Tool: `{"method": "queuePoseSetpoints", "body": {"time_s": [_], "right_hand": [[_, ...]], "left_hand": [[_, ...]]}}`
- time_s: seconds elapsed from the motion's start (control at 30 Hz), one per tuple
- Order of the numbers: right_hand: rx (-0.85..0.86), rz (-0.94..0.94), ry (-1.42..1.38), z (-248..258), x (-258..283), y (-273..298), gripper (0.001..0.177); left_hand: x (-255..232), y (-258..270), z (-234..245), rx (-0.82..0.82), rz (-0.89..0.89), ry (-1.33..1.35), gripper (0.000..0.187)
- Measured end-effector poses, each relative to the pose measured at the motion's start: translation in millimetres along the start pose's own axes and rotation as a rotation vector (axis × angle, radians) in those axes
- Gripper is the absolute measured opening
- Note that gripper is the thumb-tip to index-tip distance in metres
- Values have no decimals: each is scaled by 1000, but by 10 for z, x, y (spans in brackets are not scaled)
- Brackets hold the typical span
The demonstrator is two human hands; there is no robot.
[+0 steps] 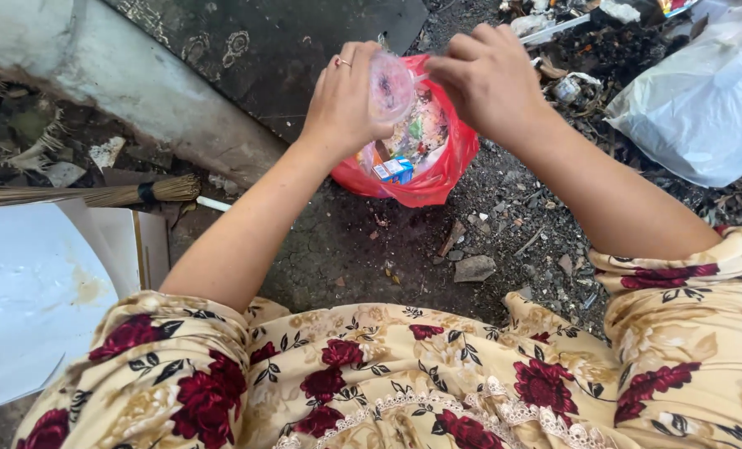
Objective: Gathering and sorting trash from a ground area into plastic bags using hands and a broom.
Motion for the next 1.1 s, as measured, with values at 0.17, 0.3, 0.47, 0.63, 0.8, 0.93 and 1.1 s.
{"method": "queuePoseSetpoints", "body": {"time_s": [0.17, 0.3, 0.47, 0.63, 0.8, 0.93, 1.1], "right_hand": [[11, 86, 50, -69, 266, -79, 8], [35, 138, 121, -170, 372, -91, 10], [61, 93, 53, -221, 392, -43, 11], [88, -36, -84, -211, 387, 133, 5], [83, -63, -108, -51, 306, 301, 5], [122, 52, -20, 194, 211, 318, 20], [97, -128, -87, 165, 102, 455, 12]], "left_hand": [[-74, 53, -40, 2, -18, 9, 103], [-102, 37, -85, 2, -43, -9, 100], [-146, -6, -109, 48, -15, 5, 102], [-283, -103, -84, 114, 98, -65, 88], [-321, -152, -239, 78, 14, -13, 96], [-343, -204, -387, 206, 20, 34, 96], [-403, -317, -588, 328, -45, 161, 92]]}}
Point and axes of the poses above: each hand's wrist, its own y-axis away from the middle knuckle, its own z-axis out of the back of the hand, x = y × z, the point moved 2 cm from there along -y, towards the middle knuckle, and after that the axes turned 12 degrees about -x, right-handed, at the moved point
